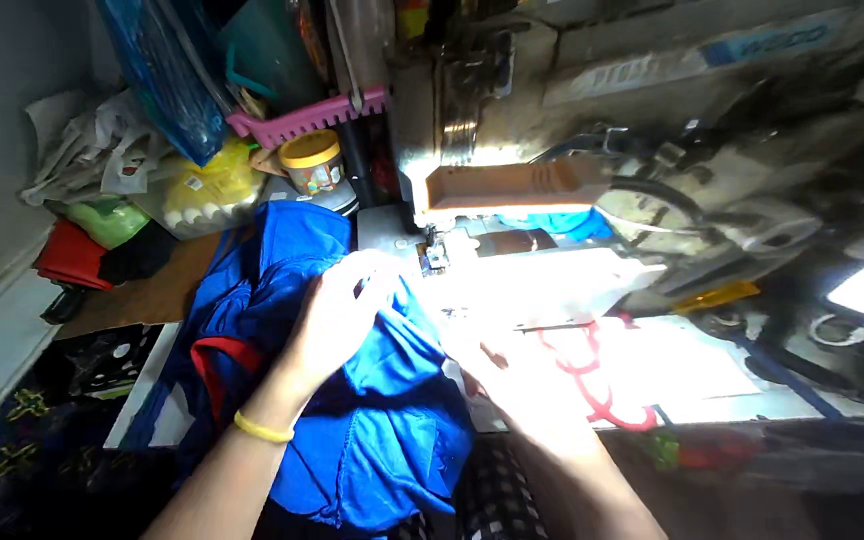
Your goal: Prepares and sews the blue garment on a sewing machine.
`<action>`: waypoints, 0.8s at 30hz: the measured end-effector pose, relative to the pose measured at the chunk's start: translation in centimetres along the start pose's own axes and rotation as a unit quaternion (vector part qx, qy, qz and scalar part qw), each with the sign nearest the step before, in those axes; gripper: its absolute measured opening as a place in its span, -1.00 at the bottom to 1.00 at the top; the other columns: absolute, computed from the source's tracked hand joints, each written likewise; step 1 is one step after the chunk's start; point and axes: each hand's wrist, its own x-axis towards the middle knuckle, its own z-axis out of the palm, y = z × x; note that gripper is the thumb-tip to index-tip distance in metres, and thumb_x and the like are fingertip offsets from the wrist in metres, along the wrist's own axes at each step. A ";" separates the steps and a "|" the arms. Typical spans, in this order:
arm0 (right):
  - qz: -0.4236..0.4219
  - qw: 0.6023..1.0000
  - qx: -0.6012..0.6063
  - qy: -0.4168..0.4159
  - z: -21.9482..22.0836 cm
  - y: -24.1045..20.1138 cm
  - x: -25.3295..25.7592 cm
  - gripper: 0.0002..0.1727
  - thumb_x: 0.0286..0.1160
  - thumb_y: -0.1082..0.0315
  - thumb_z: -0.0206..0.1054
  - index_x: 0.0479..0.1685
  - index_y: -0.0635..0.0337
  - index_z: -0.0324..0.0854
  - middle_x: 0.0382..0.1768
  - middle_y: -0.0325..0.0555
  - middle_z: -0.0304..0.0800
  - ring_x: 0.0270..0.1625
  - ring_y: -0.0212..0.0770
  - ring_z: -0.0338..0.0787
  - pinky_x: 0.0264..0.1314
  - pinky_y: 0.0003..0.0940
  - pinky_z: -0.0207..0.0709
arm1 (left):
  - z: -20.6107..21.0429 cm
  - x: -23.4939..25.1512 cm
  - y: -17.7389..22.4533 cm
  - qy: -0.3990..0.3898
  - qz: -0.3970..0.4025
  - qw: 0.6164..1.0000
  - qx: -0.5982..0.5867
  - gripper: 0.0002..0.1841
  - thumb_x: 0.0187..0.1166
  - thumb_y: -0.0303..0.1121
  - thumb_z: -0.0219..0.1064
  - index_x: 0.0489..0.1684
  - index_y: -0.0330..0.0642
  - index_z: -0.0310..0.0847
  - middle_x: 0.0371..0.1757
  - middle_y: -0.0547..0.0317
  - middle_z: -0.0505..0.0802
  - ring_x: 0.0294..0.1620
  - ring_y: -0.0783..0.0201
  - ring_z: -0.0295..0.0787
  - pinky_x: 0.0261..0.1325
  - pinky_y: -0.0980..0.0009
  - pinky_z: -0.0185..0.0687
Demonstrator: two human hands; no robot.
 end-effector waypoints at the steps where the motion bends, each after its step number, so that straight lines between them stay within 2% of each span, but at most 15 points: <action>1: 0.049 0.999 0.017 -0.010 0.0 0.3 0.6 -0.75 0.66 0.19 0.29 -0.32 0.10 0.74 -0.67 -0.43 0.58 -0.65 -0.57 0.53 -0.55 -0.63 0.45 | 0.4 1.2 -0.6 -0.018 0.015 0.999 0.031 -0.82 0.70 -0.39 0.27 0.04 -0.20 0.78 -0.04 0.06 0.85 -0.02 0.20 0.78 0.08 0.16 0.66; 2: 0.094 0.995 0.044 -0.017 0.0 0.5 1.2 -0.74 0.71 0.23 0.26 -0.31 0.15 0.72 -0.70 -0.39 0.57 -0.70 -0.54 0.51 -0.59 -0.62 0.43 | 1.0 2.4 -1.1 -0.031 0.021 0.998 0.057 -0.84 0.66 -0.39 0.31 -0.03 -0.25 0.77 -0.09 -0.02 0.83 -0.01 0.06 0.75 0.09 0.02 0.60; 4: 0.141 0.983 0.118 -0.011 0.0 1.0 1.8 -0.75 0.71 0.27 0.25 -0.32 0.17 0.70 -0.69 -0.32 0.66 -0.76 -0.53 0.49 -0.68 -0.63 0.40 | 2.5 4.9 -2.3 -0.057 0.006 0.993 0.107 -0.85 0.59 -0.32 0.36 -0.24 -0.18 0.80 -0.24 0.07 0.81 -0.05 0.07 0.72 0.05 -0.01 0.48; 5: 0.151 0.976 0.160 -0.001 0.1 1.2 1.8 -0.78 0.69 0.30 0.25 -0.31 0.19 0.70 -0.66 -0.28 0.71 -0.78 -0.51 0.49 -0.72 -0.63 0.39 | 2.9 5.8 -2.6 -0.071 -0.003 0.990 0.125 -0.83 0.60 -0.28 0.36 -0.25 -0.14 0.81 -0.23 0.10 0.82 -0.02 0.09 0.72 0.08 -0.02 0.48; 8: 0.153 0.959 0.238 0.026 0.1 1.1 1.9 -0.83 0.67 0.39 0.23 -0.23 0.24 0.70 -0.58 -0.19 0.80 -0.80 -0.52 0.50 -0.75 -0.65 0.40 | 3.7 7.4 -2.9 -0.103 -0.022 0.983 0.148 -0.73 0.65 -0.18 0.29 -0.11 -0.18 0.81 -0.07 0.01 0.83 0.15 -0.02 0.72 0.19 -0.15 0.46; 10: 0.147 0.953 0.262 0.040 0.1 0.9 2.1 -0.78 0.69 0.43 0.18 -0.29 0.24 0.70 -0.58 -0.19 0.82 -0.81 -0.54 0.50 -0.77 -0.68 0.38 | 4.0 8.2 -2.9 -0.110 -0.028 0.985 0.129 -0.71 0.67 -0.17 0.28 -0.10 -0.20 0.80 -0.04 -0.03 0.82 0.16 -0.04 0.70 0.19 -0.21 0.42; 12: 0.145 0.952 0.265 0.049 0.1 1.0 2.2 -0.77 0.69 0.43 0.20 -0.32 0.26 0.71 -0.58 -0.18 0.82 -0.82 -0.55 0.48 -0.78 -0.68 0.36 | 4.1 8.5 -2.7 -0.110 -0.025 0.989 0.099 -0.75 0.66 -0.24 0.31 -0.15 -0.25 0.79 -0.06 -0.07 0.82 0.15 -0.06 0.69 0.21 -0.24 0.40; 14: 0.145 0.958 0.242 0.054 0.1 1.1 2.3 -0.78 0.68 0.41 0.23 -0.32 0.27 0.72 -0.57 -0.17 0.82 -0.81 -0.53 0.48 -0.77 -0.67 0.37 | 4.1 7.3 -2.6 -0.090 0.005 0.992 0.090 -0.78 0.68 -0.26 0.32 -0.18 -0.25 0.76 -0.08 -0.10 0.81 0.08 -0.09 0.72 0.21 -0.25 0.47; 16: 0.145 0.966 0.209 0.055 0.0 0.9 2.1 -0.80 0.67 0.40 0.27 -0.31 0.26 0.72 -0.56 -0.19 0.83 -0.81 -0.52 0.50 -0.77 -0.66 0.39 | 4.3 6.5 -2.8 -0.046 0.033 0.994 0.096 -0.82 0.66 -0.27 0.33 -0.20 -0.16 0.78 -0.06 -0.02 0.81 0.09 -0.05 0.71 0.18 -0.22 0.50; 19: 0.134 0.973 0.184 0.049 -0.2 0.9 1.9 -0.81 0.63 0.41 0.26 -0.35 0.21 0.71 -0.61 -0.25 0.78 -0.81 -0.53 0.51 -0.77 -0.68 0.40 | 3.1 4.7 -1.9 -0.013 0.053 0.992 0.115 -0.83 0.63 -0.30 0.37 0.05 -0.02 0.79 0.26 0.09 0.76 0.33 -0.03 0.62 0.22 -0.18 0.45; 21: 0.134 0.973 0.180 0.050 -0.4 0.9 1.8 -0.79 0.64 0.36 0.27 -0.37 0.18 0.71 -0.66 -0.27 0.71 -0.80 -0.52 0.48 -0.76 -0.67 0.36 | 2.7 3.4 -1.3 0.008 0.057 0.992 0.108 -0.83 0.64 -0.27 0.31 0.01 0.03 0.79 0.24 0.21 0.77 0.34 0.09 0.63 0.28 -0.10 0.48; 24: 0.128 0.973 0.187 0.047 -0.3 0.9 1.8 -0.78 0.63 0.33 0.29 -0.42 0.14 0.69 -0.72 -0.27 0.65 -0.82 -0.52 0.45 -0.77 -0.66 0.35 | 2.9 1.8 -0.5 0.021 0.048 0.991 0.122 -0.77 0.62 -0.02 0.31 -0.12 0.16 0.85 0.11 0.41 0.78 0.23 0.27 0.61 0.21 0.05 0.45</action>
